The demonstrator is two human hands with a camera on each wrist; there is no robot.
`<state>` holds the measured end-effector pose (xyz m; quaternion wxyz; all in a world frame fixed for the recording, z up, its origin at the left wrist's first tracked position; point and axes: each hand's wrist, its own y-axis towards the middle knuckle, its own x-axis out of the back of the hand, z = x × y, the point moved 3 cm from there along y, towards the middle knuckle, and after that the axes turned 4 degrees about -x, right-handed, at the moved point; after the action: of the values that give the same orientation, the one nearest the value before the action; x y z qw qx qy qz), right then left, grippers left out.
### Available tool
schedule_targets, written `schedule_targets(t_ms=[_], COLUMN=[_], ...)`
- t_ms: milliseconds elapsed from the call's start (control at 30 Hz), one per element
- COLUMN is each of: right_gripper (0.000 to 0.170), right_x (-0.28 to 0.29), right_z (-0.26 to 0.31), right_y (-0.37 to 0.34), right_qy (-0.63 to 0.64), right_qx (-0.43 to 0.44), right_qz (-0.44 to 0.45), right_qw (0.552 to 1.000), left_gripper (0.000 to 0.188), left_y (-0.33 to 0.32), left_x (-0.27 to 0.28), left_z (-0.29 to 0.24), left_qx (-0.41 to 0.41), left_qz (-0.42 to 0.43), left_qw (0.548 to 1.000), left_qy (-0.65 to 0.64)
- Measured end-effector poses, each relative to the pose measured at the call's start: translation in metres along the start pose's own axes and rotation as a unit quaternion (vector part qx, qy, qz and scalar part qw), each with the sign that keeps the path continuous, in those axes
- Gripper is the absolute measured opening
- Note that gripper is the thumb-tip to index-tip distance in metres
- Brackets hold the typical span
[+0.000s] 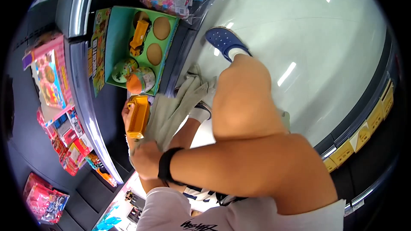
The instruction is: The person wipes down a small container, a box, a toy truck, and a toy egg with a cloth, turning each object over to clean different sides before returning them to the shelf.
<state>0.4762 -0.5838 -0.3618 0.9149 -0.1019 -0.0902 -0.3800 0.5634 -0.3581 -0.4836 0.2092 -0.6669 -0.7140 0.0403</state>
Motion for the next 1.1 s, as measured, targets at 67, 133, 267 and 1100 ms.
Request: schedule_targets(t_ms=[67,133,267,1100], right_gripper=[0.024,0.023,0.022,0.024], right_x=[-0.006,-0.011,-0.014,-0.128], right_z=[0.005,0.009,0.003,-0.018], right_y=[-0.013,-0.018,-0.007,0.03], right_qy=[-0.096,-0.17,-0.344,-0.746], right_qx=[0.042,0.041,-0.014,-0.187], right_qz=[0.041,0.062,0.068,0.184], right_qw=[0.994,0.983,0.937,0.612], left_gripper=[0.037,0.035,0.041,0.041], left_y=[0.022,0.03,0.067,0.198], left_x=[-0.008,-0.038,-0.092,-0.135], left_z=[-0.01,-0.04,-0.052,0.048], left_qx=[-0.026,-0.017,-0.117,-0.21], left_qz=[0.01,-0.049,-0.011,-0.035], left_qw=[1.0,0.996,0.991,0.867], left_qy=[0.007,-0.068,0.063,0.451])
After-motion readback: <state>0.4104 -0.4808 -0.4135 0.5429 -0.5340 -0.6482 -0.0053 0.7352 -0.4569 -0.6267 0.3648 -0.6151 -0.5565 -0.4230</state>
